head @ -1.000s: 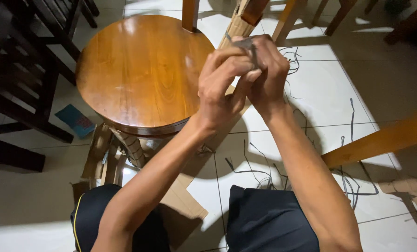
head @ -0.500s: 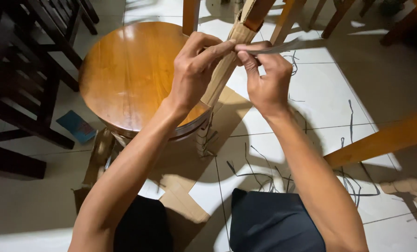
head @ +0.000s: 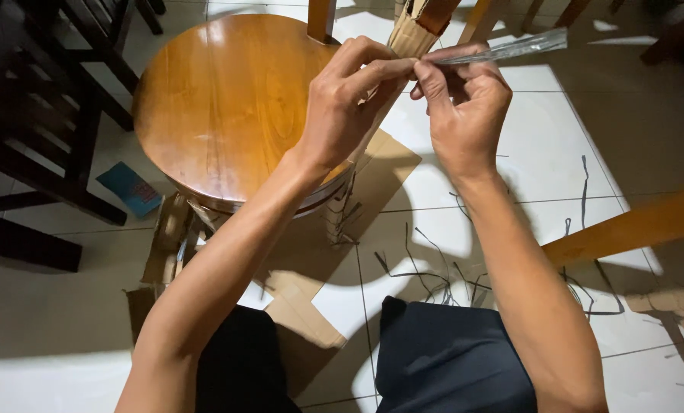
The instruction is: Wrapping a wooden stool leg with cardboard and securing it with plastic ties
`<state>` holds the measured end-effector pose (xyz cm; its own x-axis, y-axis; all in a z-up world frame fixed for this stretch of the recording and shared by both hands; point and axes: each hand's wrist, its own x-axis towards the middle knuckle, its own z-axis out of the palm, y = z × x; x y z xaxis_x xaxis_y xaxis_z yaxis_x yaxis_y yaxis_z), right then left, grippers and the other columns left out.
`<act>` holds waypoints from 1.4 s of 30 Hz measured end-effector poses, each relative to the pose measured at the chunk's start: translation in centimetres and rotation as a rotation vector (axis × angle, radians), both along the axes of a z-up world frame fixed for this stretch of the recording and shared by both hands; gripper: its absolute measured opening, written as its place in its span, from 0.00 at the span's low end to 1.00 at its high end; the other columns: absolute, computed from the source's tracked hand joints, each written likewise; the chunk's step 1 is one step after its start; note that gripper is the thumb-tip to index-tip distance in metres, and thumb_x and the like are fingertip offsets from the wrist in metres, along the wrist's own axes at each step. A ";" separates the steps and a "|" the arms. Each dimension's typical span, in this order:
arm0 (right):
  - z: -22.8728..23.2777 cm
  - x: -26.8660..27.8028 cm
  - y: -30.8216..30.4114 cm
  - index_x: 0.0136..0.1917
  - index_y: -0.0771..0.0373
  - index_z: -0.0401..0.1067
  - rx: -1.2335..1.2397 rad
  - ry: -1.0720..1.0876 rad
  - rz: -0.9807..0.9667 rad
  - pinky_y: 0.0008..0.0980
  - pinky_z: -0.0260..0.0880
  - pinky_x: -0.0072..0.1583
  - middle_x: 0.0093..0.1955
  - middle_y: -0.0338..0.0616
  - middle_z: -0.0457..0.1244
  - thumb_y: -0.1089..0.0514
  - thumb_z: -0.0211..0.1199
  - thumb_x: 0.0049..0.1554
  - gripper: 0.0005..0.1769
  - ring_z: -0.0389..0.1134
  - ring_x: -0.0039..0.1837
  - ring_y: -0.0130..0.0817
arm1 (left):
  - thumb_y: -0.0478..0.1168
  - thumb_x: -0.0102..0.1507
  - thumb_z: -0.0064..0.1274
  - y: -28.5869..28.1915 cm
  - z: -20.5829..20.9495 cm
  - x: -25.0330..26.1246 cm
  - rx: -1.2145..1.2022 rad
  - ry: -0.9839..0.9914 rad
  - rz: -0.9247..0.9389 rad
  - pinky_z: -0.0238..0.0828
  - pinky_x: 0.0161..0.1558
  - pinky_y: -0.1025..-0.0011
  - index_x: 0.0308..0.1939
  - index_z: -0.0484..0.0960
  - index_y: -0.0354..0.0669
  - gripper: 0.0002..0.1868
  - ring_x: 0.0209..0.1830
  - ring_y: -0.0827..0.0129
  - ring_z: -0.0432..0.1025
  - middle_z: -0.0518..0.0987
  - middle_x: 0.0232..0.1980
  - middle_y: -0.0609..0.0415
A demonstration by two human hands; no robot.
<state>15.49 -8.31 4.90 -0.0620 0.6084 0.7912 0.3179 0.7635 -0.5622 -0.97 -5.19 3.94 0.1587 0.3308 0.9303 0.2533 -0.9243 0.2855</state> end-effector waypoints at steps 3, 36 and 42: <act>-0.2 0.0 -0.1 0.51 0.74 0.71 -0.053 0.047 -0.037 0.26 0.68 0.44 0.41 0.47 0.65 0.68 0.65 0.66 0.05 0.67 0.41 0.31 | 0.24 0.61 0.65 0.3 0.2 -0.2 0.001 0.019 -0.009 0.70 0.34 0.75 0.43 0.85 0.39 0.10 0.36 0.72 0.69 0.77 0.42 0.57; -2.4 -1.8 0.7 0.50 0.70 0.72 0.357 -0.197 -0.445 0.35 0.72 0.49 0.51 0.50 0.67 0.69 0.64 0.61 0.04 0.68 0.48 0.37 | 0.29 0.63 0.62 -0.2 0.6 0.0 0.005 0.003 -0.023 0.75 0.34 0.79 0.40 0.84 0.34 0.03 0.31 0.73 0.74 0.80 0.40 0.53; -3.0 -1.1 1.6 0.49 0.70 0.72 0.351 -0.192 -0.418 0.34 0.68 0.45 0.49 0.49 0.65 0.66 0.67 0.61 0.05 0.66 0.45 0.37 | 0.26 0.62 0.62 -0.5 1.2 -0.4 0.035 0.053 0.000 0.72 0.34 0.76 0.41 0.83 0.36 0.06 0.31 0.73 0.72 0.78 0.41 0.57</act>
